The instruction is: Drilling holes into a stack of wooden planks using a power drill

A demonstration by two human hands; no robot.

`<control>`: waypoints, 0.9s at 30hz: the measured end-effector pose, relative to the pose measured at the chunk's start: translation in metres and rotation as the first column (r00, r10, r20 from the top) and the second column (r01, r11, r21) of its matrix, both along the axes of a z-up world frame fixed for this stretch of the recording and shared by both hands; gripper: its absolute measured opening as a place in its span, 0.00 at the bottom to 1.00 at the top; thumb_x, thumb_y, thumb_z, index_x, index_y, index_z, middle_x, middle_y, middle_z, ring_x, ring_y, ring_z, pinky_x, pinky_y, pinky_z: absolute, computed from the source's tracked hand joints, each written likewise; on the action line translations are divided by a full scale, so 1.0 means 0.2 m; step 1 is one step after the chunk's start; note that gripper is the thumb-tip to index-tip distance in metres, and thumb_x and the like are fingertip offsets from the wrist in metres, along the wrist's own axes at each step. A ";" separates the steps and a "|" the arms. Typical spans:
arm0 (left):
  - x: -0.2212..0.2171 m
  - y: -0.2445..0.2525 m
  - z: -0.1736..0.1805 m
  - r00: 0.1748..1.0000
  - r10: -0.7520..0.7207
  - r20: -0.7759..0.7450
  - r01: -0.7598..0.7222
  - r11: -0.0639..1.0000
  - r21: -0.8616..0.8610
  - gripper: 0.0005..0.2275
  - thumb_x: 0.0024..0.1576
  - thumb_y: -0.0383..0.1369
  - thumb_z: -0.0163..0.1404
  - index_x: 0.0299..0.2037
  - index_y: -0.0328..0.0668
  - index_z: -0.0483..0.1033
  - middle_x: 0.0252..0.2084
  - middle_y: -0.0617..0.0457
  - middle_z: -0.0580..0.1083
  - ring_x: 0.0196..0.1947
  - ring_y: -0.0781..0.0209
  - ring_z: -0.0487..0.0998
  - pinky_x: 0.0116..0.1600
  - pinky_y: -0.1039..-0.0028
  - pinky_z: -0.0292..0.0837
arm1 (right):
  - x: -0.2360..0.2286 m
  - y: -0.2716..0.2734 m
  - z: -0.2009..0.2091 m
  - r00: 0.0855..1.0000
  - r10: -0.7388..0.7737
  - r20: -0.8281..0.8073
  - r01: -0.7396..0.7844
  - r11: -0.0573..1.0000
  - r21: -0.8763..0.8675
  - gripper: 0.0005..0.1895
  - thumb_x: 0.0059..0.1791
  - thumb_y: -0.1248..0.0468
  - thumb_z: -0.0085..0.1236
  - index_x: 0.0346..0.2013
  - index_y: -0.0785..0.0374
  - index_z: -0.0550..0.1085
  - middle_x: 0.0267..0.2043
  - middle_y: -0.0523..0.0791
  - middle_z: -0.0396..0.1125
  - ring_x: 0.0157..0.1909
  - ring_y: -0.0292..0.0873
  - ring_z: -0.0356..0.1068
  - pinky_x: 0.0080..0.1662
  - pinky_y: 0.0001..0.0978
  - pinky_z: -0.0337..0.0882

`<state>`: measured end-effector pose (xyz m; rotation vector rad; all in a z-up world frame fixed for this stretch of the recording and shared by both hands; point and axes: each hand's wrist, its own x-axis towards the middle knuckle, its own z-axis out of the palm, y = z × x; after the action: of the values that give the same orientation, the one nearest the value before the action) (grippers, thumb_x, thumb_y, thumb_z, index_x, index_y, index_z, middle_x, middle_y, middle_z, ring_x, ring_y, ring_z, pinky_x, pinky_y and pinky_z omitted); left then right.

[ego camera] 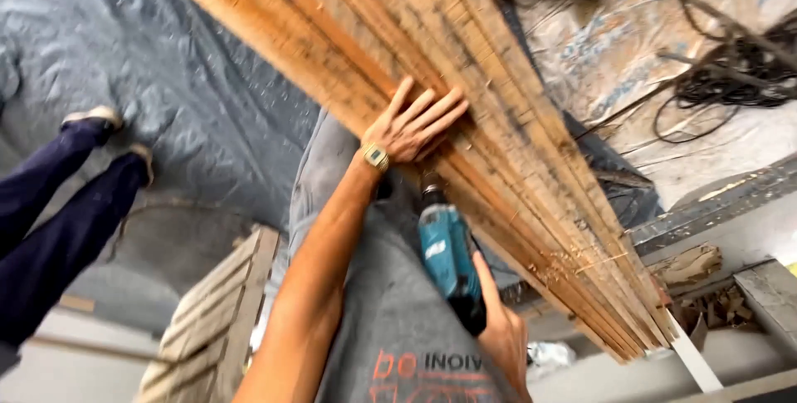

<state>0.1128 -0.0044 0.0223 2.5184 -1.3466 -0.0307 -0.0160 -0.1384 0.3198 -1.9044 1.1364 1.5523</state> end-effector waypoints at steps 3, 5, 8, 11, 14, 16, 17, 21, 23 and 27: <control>-0.08 0.00 0.04 0.995 -0.049 0.085 0.053 0.998 -0.041 0.23 0.72 0.38 0.41 0.77 0.51 0.57 0.76 0.54 0.60 0.63 0.58 0.75 0.72 0.42 0.56 | -0.14 -0.01 0.09 0.958 0.038 0.284 -0.038 0.999 -0.004 0.43 0.46 0.51 0.51 0.78 0.38 0.53 0.17 0.46 0.46 0.21 0.44 0.47 0.29 0.36 0.49; -0.07 0.00 0.09 0.999 -0.029 -0.022 0.029 1.000 0.012 0.24 0.71 0.46 0.38 0.77 0.54 0.58 0.76 0.57 0.60 0.65 0.56 0.73 0.74 0.44 0.54 | -0.11 0.00 0.15 0.999 0.039 0.010 -0.039 0.999 -0.015 0.47 0.44 0.45 0.51 0.77 0.25 0.48 0.26 0.55 0.62 0.32 0.60 0.69 0.37 0.36 0.64; -0.11 -0.01 -0.08 0.988 -0.043 0.146 0.026 0.993 0.115 0.32 0.72 0.51 0.44 0.82 0.59 0.43 0.82 0.54 0.41 0.79 0.42 0.29 0.78 0.40 0.36 | -0.11 -0.03 0.21 0.995 0.014 0.098 -0.013 1.000 -0.015 0.45 0.44 0.50 0.48 0.78 0.29 0.51 0.19 0.49 0.51 0.23 0.48 0.58 0.33 0.33 0.56; -0.08 -0.02 0.03 0.998 -0.029 -0.064 0.032 0.998 0.054 0.25 0.75 0.50 0.38 0.79 0.56 0.52 0.78 0.56 0.56 0.67 0.53 0.74 0.74 0.45 0.53 | -0.04 -0.06 0.32 0.954 -0.223 0.199 0.204 0.973 0.111 0.45 0.45 0.52 0.50 0.77 0.38 0.49 0.43 0.48 0.49 0.45 0.44 0.55 0.50 0.34 0.52; -0.08 -0.01 0.00 0.999 -0.038 -0.020 0.039 0.998 0.052 0.27 0.72 0.51 0.41 0.78 0.57 0.54 0.78 0.56 0.57 0.67 0.55 0.72 0.74 0.44 0.52 | -1.17 -0.38 0.18 0.785 -0.560 0.265 0.467 0.816 0.341 0.46 0.47 0.54 0.53 0.77 0.52 0.45 0.80 0.45 0.47 0.77 0.39 0.51 0.74 0.36 0.45; -0.12 -0.03 0.04 0.993 -0.056 -0.108 0.061 0.997 0.045 0.26 0.74 0.50 0.39 0.79 0.55 0.52 0.78 0.56 0.56 0.67 0.53 0.71 0.74 0.43 0.49 | -0.46 -0.14 0.37 0.857 -0.477 0.193 0.485 0.875 0.008 0.52 0.37 0.51 0.60 0.76 0.42 0.54 0.53 0.44 0.59 0.52 0.39 0.58 0.57 0.29 0.52; -0.05 -0.03 0.02 0.989 -0.054 -0.137 0.061 0.997 0.051 0.25 0.75 0.48 0.37 0.80 0.53 0.50 0.79 0.55 0.55 0.68 0.51 0.71 0.74 0.42 0.46 | -0.11 0.00 0.50 0.911 -0.391 0.131 0.412 0.865 -0.286 0.58 0.27 0.47 0.67 0.74 0.31 0.63 0.26 0.43 0.72 0.28 0.38 0.64 0.39 0.22 0.60; -0.07 -0.02 0.03 0.998 -0.035 -0.046 0.039 0.997 0.070 0.26 0.73 0.50 0.39 0.79 0.55 0.52 0.78 0.57 0.56 0.67 0.56 0.71 0.75 0.45 0.49 | -0.35 -0.10 0.31 0.981 -0.154 0.122 0.182 0.944 -0.274 0.52 0.36 0.52 0.71 0.74 0.31 0.59 0.32 0.35 0.78 0.25 0.39 0.77 0.36 0.26 0.73; -0.07 -0.02 0.03 0.996 -0.046 -0.074 0.052 0.996 0.075 0.26 0.74 0.48 0.38 0.79 0.55 0.51 0.79 0.57 0.55 0.68 0.55 0.72 0.75 0.46 0.48 | -0.44 -0.15 0.24 0.976 -0.115 0.183 0.156 0.961 -0.228 0.55 0.35 0.51 0.71 0.75 0.31 0.57 0.25 0.41 0.74 0.21 0.44 0.72 0.35 0.28 0.71; -0.06 -0.01 0.04 0.995 -0.052 -0.084 0.059 0.995 0.082 0.26 0.73 0.48 0.39 0.79 0.55 0.51 0.79 0.56 0.55 0.67 0.56 0.72 0.75 0.46 0.50 | -0.40 -0.20 0.21 0.978 -0.142 0.150 0.161 0.979 -0.124 0.49 0.40 0.54 0.56 0.75 0.33 0.51 0.67 0.30 0.68 0.40 0.48 0.82 0.45 0.37 0.79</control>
<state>0.1000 -0.0068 0.0301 2.5183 -1.4097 -0.2044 -0.0956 -0.1785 0.3617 -1.9284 1.3199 1.2681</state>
